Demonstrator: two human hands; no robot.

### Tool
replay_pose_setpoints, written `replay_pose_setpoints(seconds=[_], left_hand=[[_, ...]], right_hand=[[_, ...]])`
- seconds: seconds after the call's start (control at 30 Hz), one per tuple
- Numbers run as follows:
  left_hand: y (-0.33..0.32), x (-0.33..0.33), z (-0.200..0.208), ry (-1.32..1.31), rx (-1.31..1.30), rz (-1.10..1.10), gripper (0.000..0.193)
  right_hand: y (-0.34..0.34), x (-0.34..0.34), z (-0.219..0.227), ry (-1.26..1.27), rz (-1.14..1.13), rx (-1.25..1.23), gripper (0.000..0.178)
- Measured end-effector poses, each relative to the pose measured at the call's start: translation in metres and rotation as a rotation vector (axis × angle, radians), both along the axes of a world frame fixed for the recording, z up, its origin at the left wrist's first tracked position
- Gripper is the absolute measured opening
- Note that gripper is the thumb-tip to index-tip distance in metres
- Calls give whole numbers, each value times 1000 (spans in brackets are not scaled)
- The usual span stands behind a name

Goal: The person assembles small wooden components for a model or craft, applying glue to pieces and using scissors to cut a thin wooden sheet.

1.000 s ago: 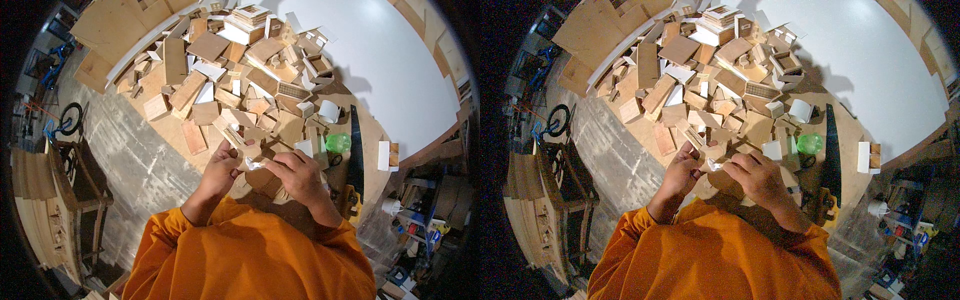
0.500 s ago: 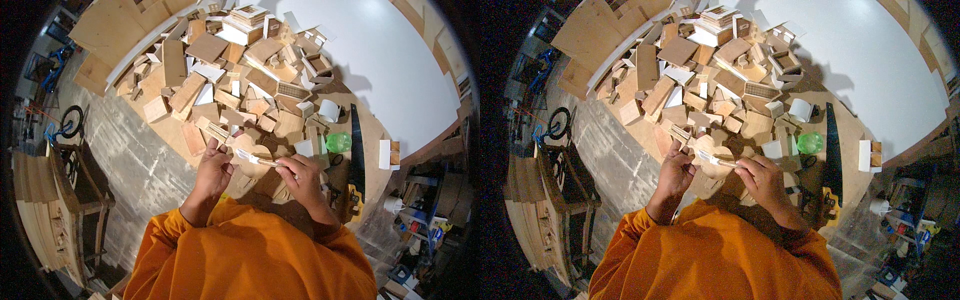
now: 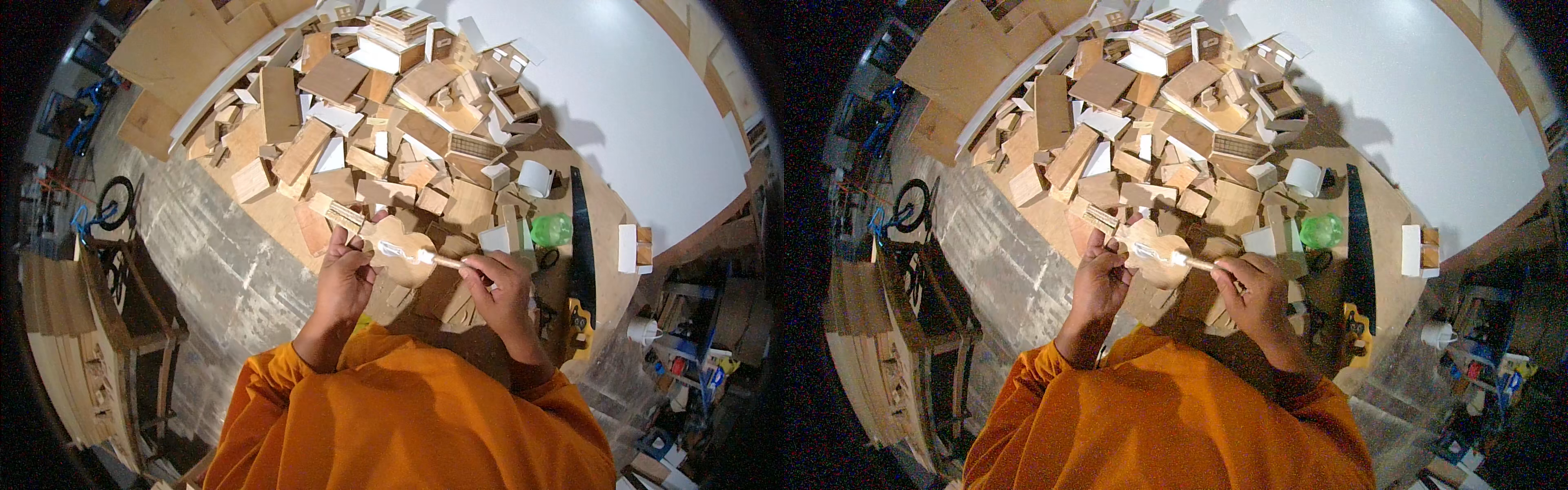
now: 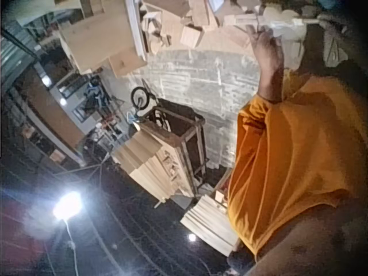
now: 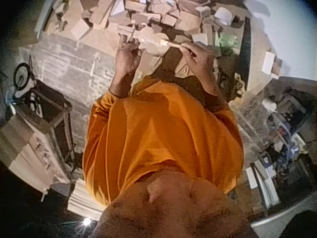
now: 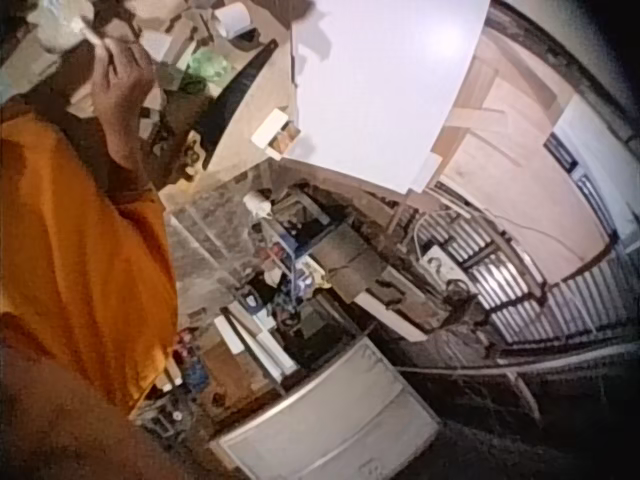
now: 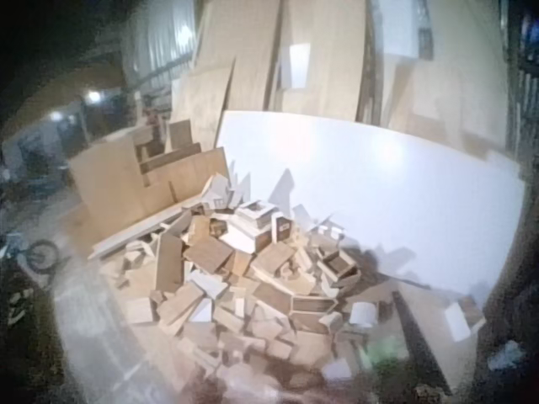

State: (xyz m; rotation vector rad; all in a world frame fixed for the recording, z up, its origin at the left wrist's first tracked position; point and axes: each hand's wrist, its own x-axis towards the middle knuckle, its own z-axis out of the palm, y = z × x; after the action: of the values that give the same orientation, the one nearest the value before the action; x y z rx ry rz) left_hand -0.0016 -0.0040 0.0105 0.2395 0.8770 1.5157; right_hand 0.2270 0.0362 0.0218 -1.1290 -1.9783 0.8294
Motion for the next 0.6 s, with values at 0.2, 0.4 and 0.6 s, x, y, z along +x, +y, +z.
replay_pose_setpoints(seconds=[0.2,0.4,0.6], left_hand=[[-2,-2,-8,11,-3,4,66],[-1,0,-1,-96,-17,0,66],[2,0,4,-224,-25,-4,64]], right_hand=[[-2,-4,4,-41,64,225,13],[-3,-2,2,-37,71,367,21],[-8,1,-4,-81,99,431,24]])
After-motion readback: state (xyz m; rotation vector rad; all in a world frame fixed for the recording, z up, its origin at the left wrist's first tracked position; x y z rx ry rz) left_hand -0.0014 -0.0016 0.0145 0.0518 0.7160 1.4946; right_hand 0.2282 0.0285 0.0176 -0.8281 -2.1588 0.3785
